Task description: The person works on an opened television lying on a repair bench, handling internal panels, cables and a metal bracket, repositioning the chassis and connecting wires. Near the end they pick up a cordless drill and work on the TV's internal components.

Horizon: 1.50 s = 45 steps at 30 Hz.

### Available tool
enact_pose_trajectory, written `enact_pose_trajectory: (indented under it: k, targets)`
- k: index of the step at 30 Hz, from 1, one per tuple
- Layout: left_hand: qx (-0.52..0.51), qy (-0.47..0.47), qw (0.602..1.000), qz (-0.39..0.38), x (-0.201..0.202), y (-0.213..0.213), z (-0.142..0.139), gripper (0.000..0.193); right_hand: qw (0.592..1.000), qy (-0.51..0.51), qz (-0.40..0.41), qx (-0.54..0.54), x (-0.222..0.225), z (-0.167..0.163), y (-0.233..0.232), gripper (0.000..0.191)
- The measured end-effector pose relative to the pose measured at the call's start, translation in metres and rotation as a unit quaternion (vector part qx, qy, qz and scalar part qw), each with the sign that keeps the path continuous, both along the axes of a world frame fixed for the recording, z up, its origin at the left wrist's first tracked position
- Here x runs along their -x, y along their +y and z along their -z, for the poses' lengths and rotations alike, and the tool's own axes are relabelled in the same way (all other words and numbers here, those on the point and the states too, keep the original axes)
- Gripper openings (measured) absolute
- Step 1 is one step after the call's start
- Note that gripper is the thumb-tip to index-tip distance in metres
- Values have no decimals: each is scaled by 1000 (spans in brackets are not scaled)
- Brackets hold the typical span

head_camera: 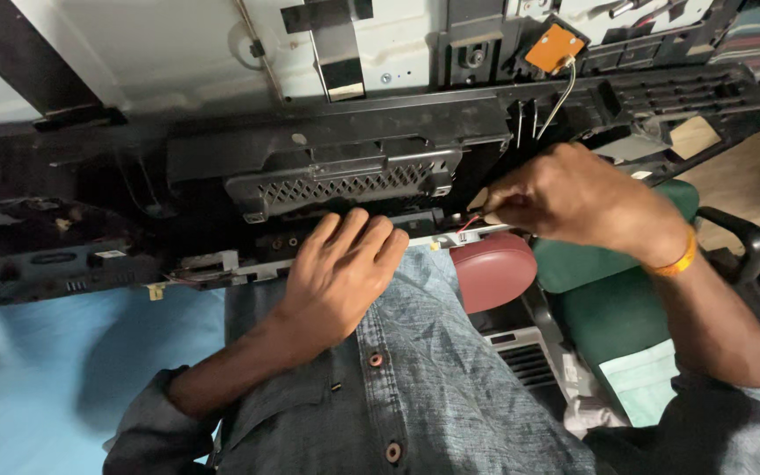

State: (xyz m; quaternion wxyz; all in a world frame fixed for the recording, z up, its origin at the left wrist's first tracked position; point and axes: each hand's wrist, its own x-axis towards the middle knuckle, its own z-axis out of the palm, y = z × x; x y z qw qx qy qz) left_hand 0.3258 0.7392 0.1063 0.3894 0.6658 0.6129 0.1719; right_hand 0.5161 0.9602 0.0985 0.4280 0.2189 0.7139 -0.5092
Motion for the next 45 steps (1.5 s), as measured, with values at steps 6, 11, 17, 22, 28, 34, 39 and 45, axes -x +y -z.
enact_pose_trajectory:
  k: [6, 11, 17, 22, 28, 34, 39, 45]
  targets:
    - [6, -5, 1000, -2, 2, 0, -1, 31, 999, -30, -16, -40, 5, -5, -4, 23]
    - [34, -11, 999, -12, 4, 1, 1, 26, 998, 0, -16, -57, -4, -9, -6, 21]
    - [25, -4, 999, -36, 2, 0, 4, 25, 989, 88, 2, -119, -20, -32, -20, 38]
    - [16, 10, 999, -33, -4, -2, 1, 21, 961, 152, 2, -233, -26, -45, -40, 25]
    - [-25, 44, 998, -23, -11, -5, 1, 14, 957, 164, -32, -238, -29, -43, -42, 21]
    - [-65, 36, 995, -62, -13, -5, 9, 17, 945, 216, -40, -241, -25, -35, -38, 23]
    - [-37, 39, 997, -49, -9, -8, 6, 15, 975, 145, 27, -169, -24, -32, -32, 18]
    - [-46, 39, 998, -29, -10, -15, -7, 13, 979, 170, -30, -108, -23, -22, -24, 24]
